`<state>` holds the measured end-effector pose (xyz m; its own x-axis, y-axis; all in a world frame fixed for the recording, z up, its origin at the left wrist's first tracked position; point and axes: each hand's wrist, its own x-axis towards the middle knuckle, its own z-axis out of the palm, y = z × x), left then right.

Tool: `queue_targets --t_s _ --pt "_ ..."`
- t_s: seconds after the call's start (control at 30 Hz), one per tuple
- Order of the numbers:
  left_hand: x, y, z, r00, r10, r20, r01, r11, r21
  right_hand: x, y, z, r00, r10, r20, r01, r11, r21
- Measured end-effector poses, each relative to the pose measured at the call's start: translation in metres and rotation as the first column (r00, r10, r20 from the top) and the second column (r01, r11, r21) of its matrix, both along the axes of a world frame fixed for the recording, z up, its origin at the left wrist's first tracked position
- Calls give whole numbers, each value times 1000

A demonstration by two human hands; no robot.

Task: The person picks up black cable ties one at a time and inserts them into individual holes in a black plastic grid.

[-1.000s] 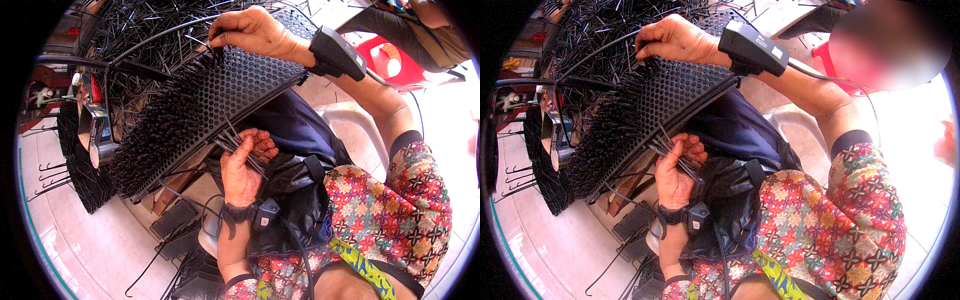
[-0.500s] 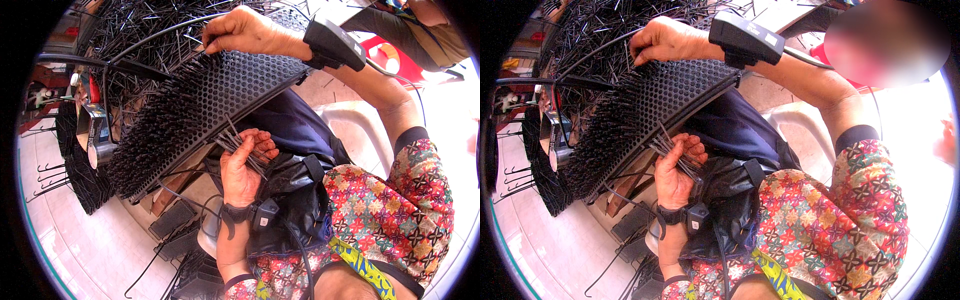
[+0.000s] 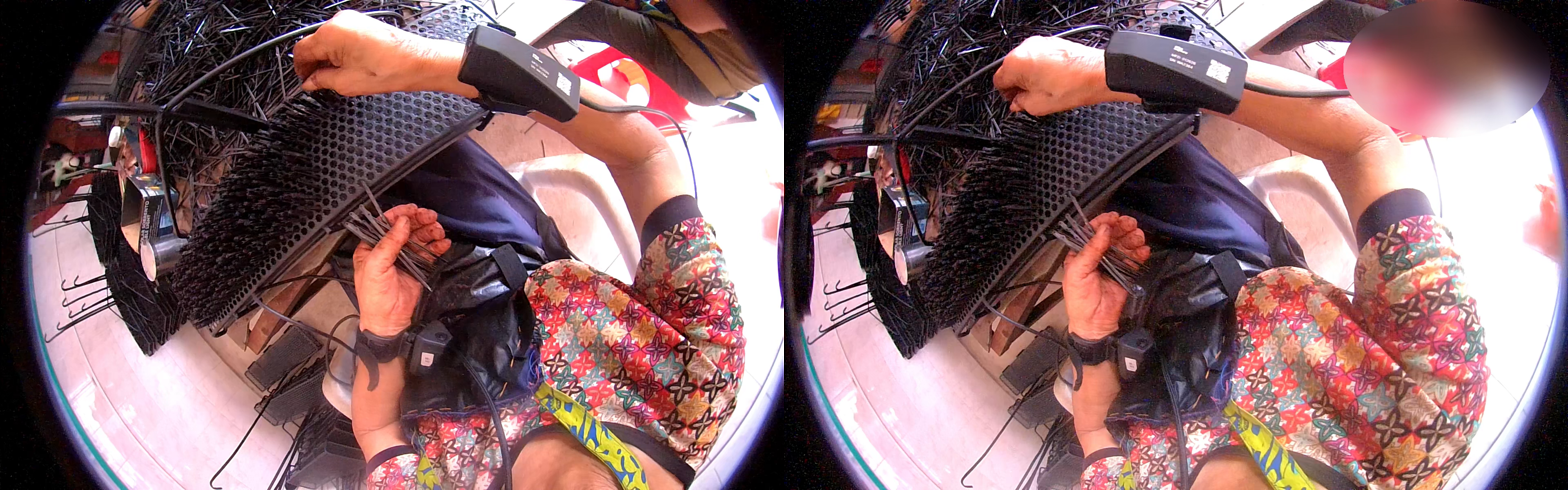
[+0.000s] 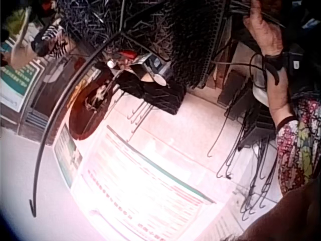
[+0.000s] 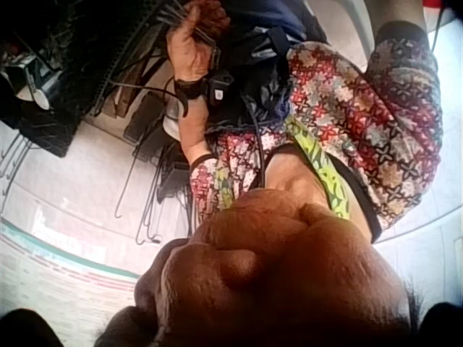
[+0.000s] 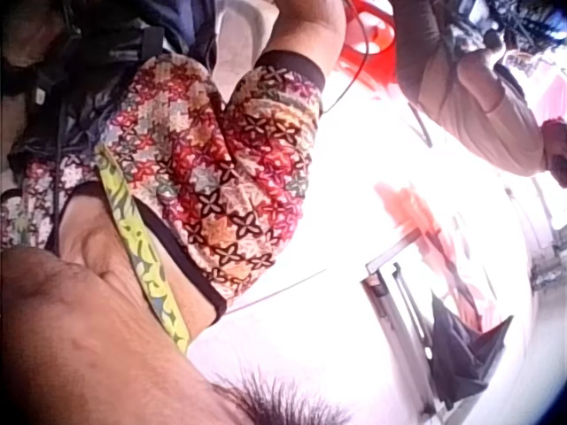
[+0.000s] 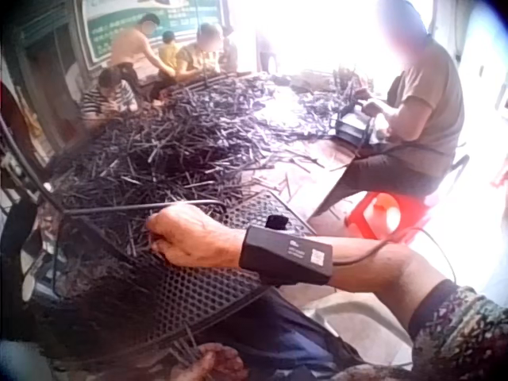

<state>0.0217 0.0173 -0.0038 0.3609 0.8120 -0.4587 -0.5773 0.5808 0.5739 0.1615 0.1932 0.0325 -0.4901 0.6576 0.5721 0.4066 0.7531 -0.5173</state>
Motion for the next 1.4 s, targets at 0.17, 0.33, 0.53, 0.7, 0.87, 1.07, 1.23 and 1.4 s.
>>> queue_targets --t_s 0.17,0.33,0.53,0.7,0.87,1.07,1.23,1.4 --pt "2 2 2 999 -34 9 33 999 10 -4 2 3 998 28 49 -30 999 39" --pt "-1 8 3 998 -68 18 67 997 43 -11 3 4 983 82 163 -108 981 160" --pt "1 11 10 991 -89 101 87 996 31 -5 -29 1 997 -32 73 3 931 364" --pt "4 12 16 980 -130 149 119 990 80 11 -91 -2 996 60 -72 -87 873 -480" --pt "-4 15 12 939 -307 154 274 940 202 13 -116 2 917 9 -398 -339 540 -770" --pt "17 8 27 988 -36 -150 55 991 120 26 -109 -7 831 -246 -498 -334 495 -802" --pt "9 10 15 985 11 -170 2 997 77 44 -93 5 792 -291 -537 -237 664 -709" --pt "5 11 -2 995 104 -6 -104 994 -46 46 -47 3 693 -385 -610 76 880 -469"
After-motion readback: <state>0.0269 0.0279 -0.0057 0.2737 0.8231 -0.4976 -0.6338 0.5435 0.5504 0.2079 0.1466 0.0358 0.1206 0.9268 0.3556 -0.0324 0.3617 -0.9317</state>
